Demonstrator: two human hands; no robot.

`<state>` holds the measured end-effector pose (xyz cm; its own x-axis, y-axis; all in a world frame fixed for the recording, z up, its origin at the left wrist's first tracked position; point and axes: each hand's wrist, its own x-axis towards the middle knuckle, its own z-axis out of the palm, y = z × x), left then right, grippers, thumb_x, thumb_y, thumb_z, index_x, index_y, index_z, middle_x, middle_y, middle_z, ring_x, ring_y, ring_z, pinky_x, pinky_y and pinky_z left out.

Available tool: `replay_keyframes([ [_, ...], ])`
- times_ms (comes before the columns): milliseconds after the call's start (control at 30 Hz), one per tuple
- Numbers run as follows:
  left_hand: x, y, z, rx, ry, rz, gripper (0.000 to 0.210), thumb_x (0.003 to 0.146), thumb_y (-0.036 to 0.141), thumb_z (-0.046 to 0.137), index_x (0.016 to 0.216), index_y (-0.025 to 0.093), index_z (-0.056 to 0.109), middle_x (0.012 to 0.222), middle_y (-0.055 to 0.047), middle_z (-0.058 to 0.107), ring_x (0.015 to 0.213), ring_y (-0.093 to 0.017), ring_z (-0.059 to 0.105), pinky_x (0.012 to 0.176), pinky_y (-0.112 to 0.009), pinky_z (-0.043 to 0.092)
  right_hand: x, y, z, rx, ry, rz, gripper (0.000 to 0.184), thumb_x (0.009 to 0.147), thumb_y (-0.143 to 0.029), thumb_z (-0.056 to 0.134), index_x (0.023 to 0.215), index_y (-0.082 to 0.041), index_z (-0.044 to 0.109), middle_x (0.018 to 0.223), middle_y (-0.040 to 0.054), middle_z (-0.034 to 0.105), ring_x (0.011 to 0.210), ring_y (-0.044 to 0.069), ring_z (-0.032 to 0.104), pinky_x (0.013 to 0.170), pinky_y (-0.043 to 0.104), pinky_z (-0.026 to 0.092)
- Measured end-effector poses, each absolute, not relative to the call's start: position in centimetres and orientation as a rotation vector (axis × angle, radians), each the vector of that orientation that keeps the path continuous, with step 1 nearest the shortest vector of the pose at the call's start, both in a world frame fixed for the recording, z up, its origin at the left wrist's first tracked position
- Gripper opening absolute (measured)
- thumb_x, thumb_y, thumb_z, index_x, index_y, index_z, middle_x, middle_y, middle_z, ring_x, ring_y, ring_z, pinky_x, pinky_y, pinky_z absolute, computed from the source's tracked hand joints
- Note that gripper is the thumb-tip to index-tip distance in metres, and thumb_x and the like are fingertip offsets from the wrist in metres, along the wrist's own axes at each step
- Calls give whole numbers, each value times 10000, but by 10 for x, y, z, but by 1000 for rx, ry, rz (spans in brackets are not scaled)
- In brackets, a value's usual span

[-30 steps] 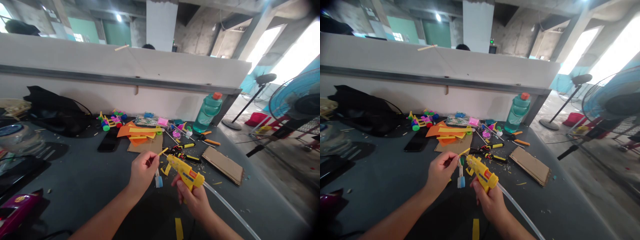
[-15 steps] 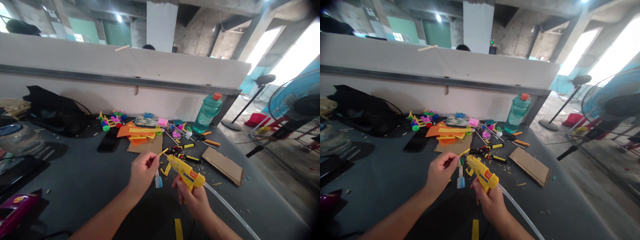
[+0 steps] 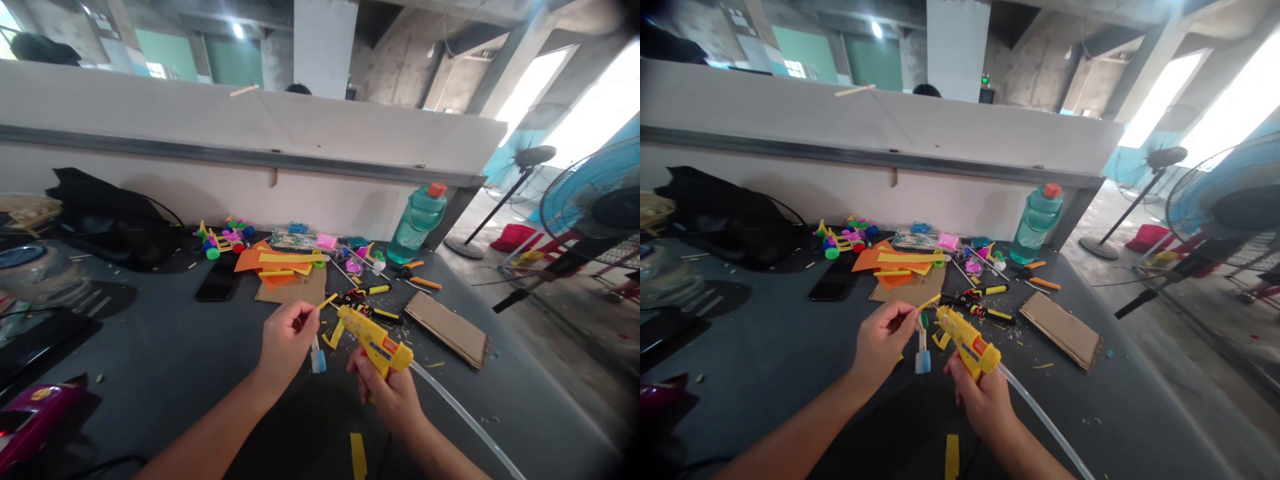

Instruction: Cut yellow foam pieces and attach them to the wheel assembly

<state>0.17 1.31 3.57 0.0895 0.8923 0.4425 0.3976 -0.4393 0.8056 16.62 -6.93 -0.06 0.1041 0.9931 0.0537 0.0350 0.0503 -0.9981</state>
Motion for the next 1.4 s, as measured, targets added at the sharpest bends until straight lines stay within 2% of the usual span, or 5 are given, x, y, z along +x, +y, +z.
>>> replay_keyframes([
  [133, 2, 13, 35, 1886, 1266, 1330, 191, 831, 250, 550, 661, 170, 585, 607, 31, 522, 546, -88, 475, 533, -195, 367, 166, -69, 0, -1236, -1159, 1068, 334, 863, -462, 538, 770, -143, 564, 602, -16, 523, 404, 64, 452, 397, 191, 378],
  [300, 3, 14, 34, 1888, 1253, 1331, 195, 838, 254, 544, 666, 171, 583, 612, 32, 523, 549, -88, 478, 534, -195, 368, 167, -69, 3, -1246, -1176, 1078, 345, 868, -465, 528, 754, -141, 564, 542, -33, 486, 396, 67, 451, 396, 186, 372],
  [467, 3, 15, 35, 1876, 1253, 1328, 188, 834, 256, 551, 673, 170, 594, 616, 30, 529, 554, -88, 482, 535, -194, 370, 165, -69, 4, -1239, -1165, 1078, 345, 855, -474, 543, 756, -145, 561, 628, -6, 542, 403, 59, 452, 395, 187, 386],
  [667, 3, 14, 35, 1877, 1255, 1326, 191, 831, 257, 554, 666, 170, 593, 609, 30, 525, 549, -88, 478, 529, -193, 367, 167, -70, -1, -1265, -1220, 1120, 351, 866, -480, 524, 759, -150, 575, 548, -26, 498, 407, 79, 463, 409, 194, 386],
  [1400, 3, 13, 36, 1891, 1267, 1306, 190, 838, 275, 545, 688, 172, 600, 632, 21, 543, 560, -96, 491, 537, -203, 379, 164, -73, 0, -1302, -1226, 1115, 390, 851, -531, 512, 761, -158, 579, 548, -8, 523, 422, 101, 456, 428, 224, 391],
])
